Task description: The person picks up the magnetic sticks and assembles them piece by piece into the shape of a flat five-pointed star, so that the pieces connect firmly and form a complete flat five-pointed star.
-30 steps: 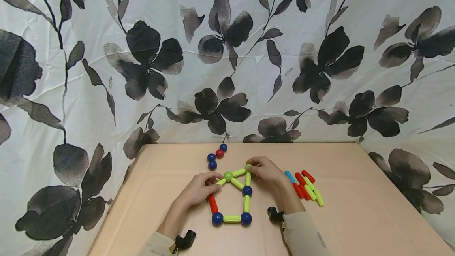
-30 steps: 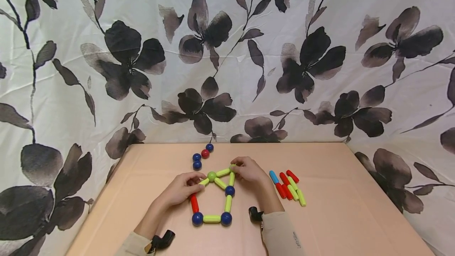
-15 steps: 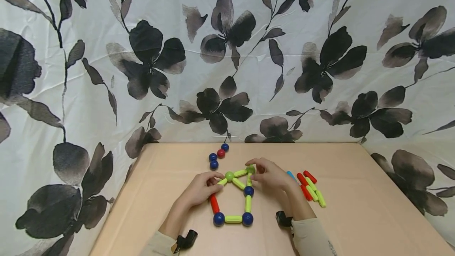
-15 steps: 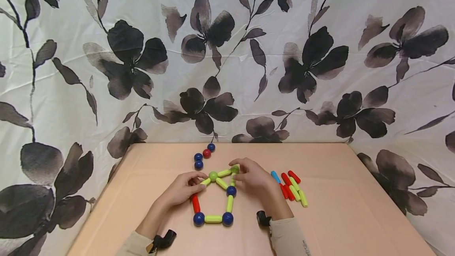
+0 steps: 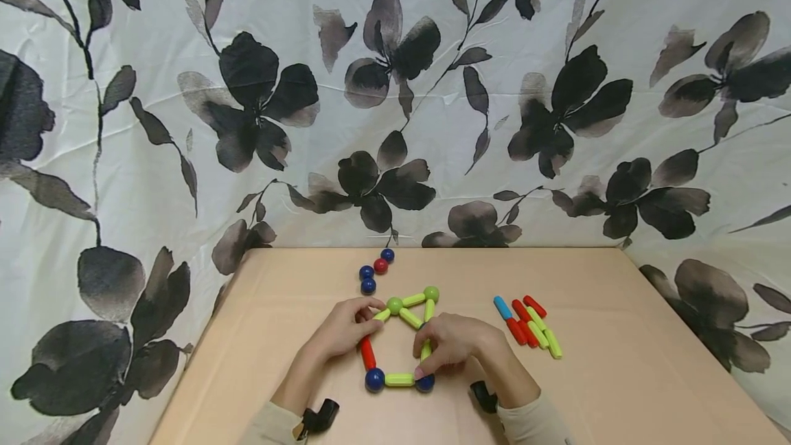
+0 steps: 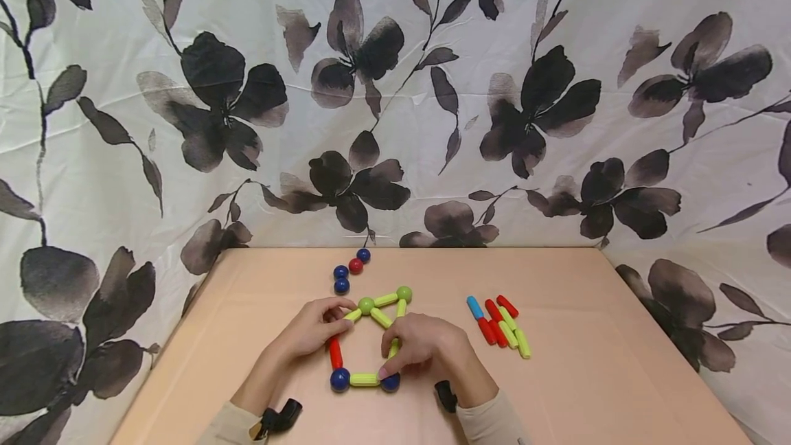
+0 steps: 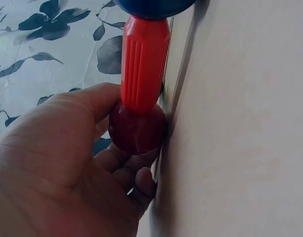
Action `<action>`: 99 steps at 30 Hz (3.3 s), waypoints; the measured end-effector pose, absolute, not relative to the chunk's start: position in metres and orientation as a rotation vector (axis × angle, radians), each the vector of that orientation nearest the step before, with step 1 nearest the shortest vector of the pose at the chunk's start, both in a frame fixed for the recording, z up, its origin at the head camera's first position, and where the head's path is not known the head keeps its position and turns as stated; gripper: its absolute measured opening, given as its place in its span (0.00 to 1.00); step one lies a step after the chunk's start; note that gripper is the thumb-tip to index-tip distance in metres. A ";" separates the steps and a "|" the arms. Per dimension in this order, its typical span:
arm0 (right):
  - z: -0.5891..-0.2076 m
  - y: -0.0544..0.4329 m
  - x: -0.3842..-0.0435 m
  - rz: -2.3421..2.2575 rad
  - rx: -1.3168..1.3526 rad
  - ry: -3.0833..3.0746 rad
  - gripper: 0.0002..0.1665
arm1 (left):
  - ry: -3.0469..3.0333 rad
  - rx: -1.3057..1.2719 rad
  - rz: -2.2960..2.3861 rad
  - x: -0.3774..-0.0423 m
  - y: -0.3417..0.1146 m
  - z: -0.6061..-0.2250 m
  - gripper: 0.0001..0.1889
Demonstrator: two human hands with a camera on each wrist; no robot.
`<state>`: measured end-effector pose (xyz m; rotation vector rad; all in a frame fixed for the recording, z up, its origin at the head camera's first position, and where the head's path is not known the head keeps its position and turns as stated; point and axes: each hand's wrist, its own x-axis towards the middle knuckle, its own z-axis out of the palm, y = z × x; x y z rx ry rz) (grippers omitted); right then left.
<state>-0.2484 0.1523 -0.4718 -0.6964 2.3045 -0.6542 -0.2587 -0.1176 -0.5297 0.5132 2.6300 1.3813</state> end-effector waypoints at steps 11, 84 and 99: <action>-0.474 0.196 -0.265 -0.751 -0.719 2.447 0.13 | 2.689 0.843 1.064 -0.247 -0.099 -0.516 0.14; -0.459 0.293 -0.279 -1.100 -0.431 2.862 0.16 | 2.545 0.602 1.488 -0.257 -0.118 -0.531 0.03; -0.466 0.309 -0.277 -1.080 -0.290 2.773 0.20 | 2.537 0.596 1.512 -0.256 -0.118 -0.532 0.03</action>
